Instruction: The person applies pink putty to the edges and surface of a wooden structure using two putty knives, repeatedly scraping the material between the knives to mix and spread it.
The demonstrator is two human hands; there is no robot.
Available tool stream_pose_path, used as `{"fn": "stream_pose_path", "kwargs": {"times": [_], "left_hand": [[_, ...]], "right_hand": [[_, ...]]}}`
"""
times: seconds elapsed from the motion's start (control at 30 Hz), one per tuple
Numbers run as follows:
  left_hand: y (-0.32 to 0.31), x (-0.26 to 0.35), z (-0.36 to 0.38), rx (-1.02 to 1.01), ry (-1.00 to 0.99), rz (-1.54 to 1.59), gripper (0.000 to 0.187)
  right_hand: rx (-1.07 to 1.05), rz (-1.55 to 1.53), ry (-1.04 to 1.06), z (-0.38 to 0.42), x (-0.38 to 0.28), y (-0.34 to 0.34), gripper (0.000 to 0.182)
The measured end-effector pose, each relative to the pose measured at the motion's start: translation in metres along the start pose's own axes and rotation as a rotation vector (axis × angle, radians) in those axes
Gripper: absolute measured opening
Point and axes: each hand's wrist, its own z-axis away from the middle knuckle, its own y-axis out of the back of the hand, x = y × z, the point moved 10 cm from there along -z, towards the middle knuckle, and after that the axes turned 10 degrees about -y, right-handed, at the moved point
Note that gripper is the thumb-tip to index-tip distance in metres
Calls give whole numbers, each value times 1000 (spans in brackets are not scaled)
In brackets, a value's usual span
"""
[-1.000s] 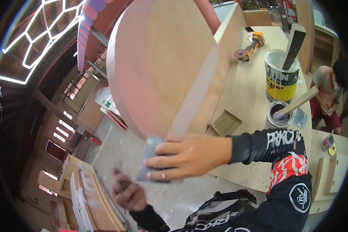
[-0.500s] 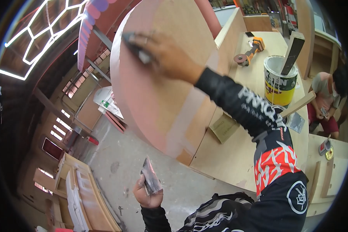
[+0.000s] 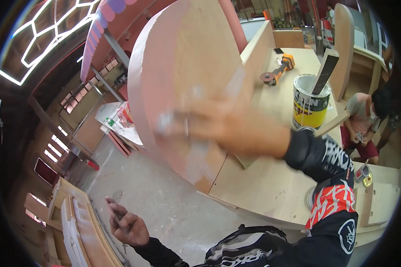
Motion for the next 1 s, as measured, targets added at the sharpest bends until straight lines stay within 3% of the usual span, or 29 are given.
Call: {"fn": "stream_pose_path", "kwargs": {"times": [0.07, 0.1, 0.13, 0.17, 0.3, 0.4, 0.5, 0.67, 0.73, 0.87, 1.0], "left_hand": [[45, 10, 12, 202, 18, -262, 48], [48, 2, 14, 208, 20, -260, 48], [73, -13, 26, 475, 20, -293, 46], [95, -24, 45, 741, 19, -323, 43], [122, -61, 81, 775, 224, -267, 43], [133, -71, 100, 822, 320, -241, 42], [145, -65, 111, 846, 319, -243, 40], [145, -66, 111, 838, 326, -281, 39], [144, -68, 110, 835, 326, -288, 38], [150, -66, 114, 876, 341, -365, 36], [145, -73, 113, 827, 363, -305, 36]], "right_hand": [[220, 137, -69, -48, 59, 42, 56], [300, 459, -42, -71, 83, 56, 56], [278, 306, -238, -98, 139, 63, 50], [241, 160, -91, -120, 122, 90, 46], [9, 436, -264, -176, 188, 71, 46], [-152, 420, -203, -193, 197, 50, 50], [-252, 364, -241, -192, 163, 51, 52], [-281, 422, -258, -181, 129, 48, 52], [-244, 429, -96, -175, 103, 50, 52], [-258, 414, -134, -177, 98, 42, 50], [-232, 463, 22, -166, 71, 37, 47]]}}
